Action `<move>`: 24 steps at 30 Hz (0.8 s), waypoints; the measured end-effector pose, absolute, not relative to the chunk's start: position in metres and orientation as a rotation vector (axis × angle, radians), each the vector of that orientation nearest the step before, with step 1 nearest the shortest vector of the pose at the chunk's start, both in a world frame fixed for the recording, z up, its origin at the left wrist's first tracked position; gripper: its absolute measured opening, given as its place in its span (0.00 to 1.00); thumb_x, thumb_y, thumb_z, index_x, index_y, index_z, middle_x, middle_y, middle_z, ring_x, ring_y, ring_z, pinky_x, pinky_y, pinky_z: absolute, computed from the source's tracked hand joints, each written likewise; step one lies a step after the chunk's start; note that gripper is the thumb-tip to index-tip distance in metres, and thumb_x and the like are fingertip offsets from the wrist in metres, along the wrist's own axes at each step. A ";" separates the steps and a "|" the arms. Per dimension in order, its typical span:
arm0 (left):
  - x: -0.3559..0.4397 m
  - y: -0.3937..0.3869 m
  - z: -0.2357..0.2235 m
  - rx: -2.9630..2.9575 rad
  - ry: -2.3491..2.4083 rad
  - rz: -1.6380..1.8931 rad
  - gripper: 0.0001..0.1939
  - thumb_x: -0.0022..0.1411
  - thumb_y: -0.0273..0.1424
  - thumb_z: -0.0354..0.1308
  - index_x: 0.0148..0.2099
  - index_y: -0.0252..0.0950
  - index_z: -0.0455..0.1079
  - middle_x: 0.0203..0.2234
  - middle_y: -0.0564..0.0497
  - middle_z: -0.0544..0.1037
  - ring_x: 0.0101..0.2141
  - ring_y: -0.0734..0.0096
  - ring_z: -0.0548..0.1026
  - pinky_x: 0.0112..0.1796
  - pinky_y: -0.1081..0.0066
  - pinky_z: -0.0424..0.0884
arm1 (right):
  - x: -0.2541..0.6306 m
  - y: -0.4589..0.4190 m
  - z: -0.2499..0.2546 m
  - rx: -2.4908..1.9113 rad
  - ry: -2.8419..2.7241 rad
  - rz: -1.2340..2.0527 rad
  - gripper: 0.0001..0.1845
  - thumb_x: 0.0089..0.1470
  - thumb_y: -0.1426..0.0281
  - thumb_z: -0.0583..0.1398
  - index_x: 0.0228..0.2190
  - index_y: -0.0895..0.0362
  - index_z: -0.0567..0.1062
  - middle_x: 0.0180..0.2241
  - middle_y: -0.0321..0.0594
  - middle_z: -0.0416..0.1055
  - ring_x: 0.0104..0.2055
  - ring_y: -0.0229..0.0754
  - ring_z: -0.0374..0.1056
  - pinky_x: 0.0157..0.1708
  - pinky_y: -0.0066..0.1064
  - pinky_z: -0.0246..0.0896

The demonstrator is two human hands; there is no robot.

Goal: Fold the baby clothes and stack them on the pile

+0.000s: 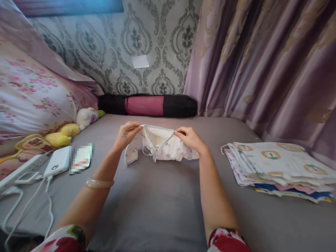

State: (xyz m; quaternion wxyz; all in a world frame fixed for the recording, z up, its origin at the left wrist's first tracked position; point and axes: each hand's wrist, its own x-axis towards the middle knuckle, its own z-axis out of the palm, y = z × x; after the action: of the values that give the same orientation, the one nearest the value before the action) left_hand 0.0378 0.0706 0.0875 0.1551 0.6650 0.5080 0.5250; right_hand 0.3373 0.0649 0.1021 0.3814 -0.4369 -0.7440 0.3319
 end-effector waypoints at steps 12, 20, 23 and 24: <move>0.021 0.031 0.160 1.907 1.396 1.605 0.10 0.60 0.35 0.53 0.37 0.35 0.72 0.23 0.54 0.70 0.25 0.76 0.66 0.25 0.77 0.62 | 0.315 0.039 0.166 -0.937 -1.850 0.836 0.22 0.50 0.50 0.63 0.34 0.57 0.78 0.32 0.38 0.75 0.32 0.39 0.68 0.30 0.30 0.62; -0.004 0.009 0.207 2.066 1.082 0.971 0.17 0.54 0.44 0.63 0.40 0.36 0.77 0.29 0.50 0.78 0.30 0.70 0.74 0.31 0.72 0.71 | 0.351 0.022 0.223 -1.036 -1.902 0.927 0.23 0.45 0.48 0.66 0.35 0.52 0.80 0.29 0.37 0.75 0.30 0.40 0.69 0.28 0.31 0.63; 0.000 0.026 0.194 2.129 1.123 0.850 0.17 0.53 0.44 0.64 0.37 0.36 0.78 0.28 0.50 0.78 0.30 0.70 0.74 0.31 0.72 0.70 | 0.350 0.029 0.223 -1.103 -2.033 0.899 0.23 0.45 0.48 0.65 0.34 0.54 0.80 0.30 0.37 0.76 0.31 0.40 0.69 0.29 0.30 0.62; 0.003 0.032 0.187 2.156 1.168 0.860 0.17 0.53 0.44 0.63 0.36 0.35 0.78 0.27 0.50 0.78 0.29 0.70 0.73 0.30 0.72 0.69 | 0.349 0.032 0.220 -1.127 -2.071 0.879 0.23 0.45 0.48 0.65 0.33 0.54 0.80 0.30 0.37 0.76 0.31 0.39 0.69 0.29 0.30 0.62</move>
State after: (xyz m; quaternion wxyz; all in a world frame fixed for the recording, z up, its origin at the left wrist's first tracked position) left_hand 0.0034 0.0318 0.1868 0.2680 0.7994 0.4330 0.3188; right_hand 0.3487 0.0319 0.2198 0.3076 -0.4260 -0.7833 0.3323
